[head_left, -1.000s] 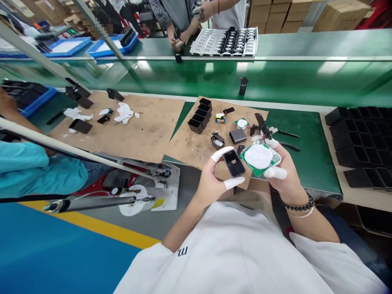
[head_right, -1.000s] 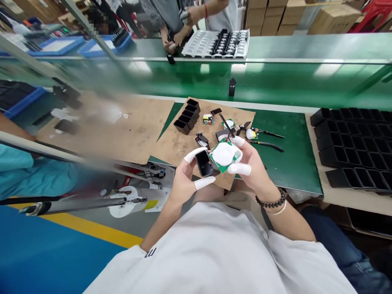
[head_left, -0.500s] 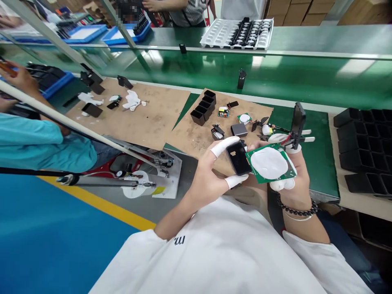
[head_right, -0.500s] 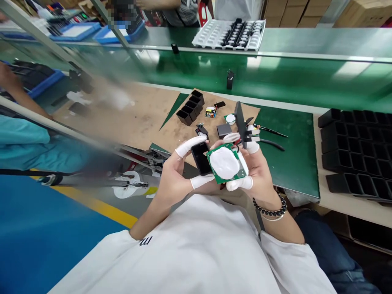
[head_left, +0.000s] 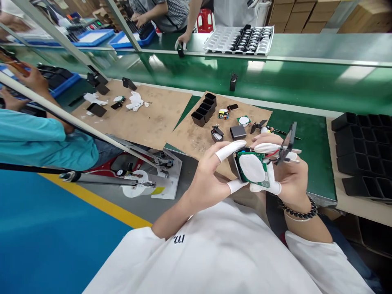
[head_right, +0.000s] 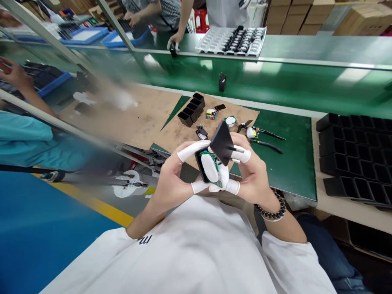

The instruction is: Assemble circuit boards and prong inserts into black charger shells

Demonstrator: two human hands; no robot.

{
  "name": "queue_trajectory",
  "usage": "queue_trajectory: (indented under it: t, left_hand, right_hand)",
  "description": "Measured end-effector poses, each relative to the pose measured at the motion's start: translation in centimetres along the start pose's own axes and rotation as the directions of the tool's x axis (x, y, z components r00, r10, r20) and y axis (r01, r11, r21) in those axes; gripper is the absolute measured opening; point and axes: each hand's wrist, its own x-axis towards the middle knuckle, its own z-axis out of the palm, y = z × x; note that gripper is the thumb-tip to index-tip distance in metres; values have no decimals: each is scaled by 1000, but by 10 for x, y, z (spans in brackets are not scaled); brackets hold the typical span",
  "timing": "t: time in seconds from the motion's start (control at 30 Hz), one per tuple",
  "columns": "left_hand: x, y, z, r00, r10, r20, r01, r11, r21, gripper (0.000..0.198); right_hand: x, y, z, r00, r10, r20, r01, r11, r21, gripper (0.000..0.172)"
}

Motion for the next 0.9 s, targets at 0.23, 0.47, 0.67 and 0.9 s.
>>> queue_trajectory:
  t: [0.23, 0.47, 0.67, 0.9]
  left_hand:
    - [-1, -5, -2, 1000, 18, 7, -18, 1000, -7, 68]
    - [0, -4, -3, 1000, 20, 23, -19, 1000, -23, 67]
    - [0, -7, -3, 999, 37, 1, -37, 999, -38, 67]
    - [-4, -15, -2, 999, 49, -12, -49, 998, -47, 63]
  right_hand:
    - [0, 1, 2, 1000, 25, -5, -25, 1000, -2, 58]
    - [-3, 2, 4, 997, 68, -31, -68, 998, 17, 58]
    - [-5, 5, 4, 998, 62, -7, -62, 998, -3, 59]
    - [-3, 1, 5, 999, 13, 35, -11, 997, -78, 63]
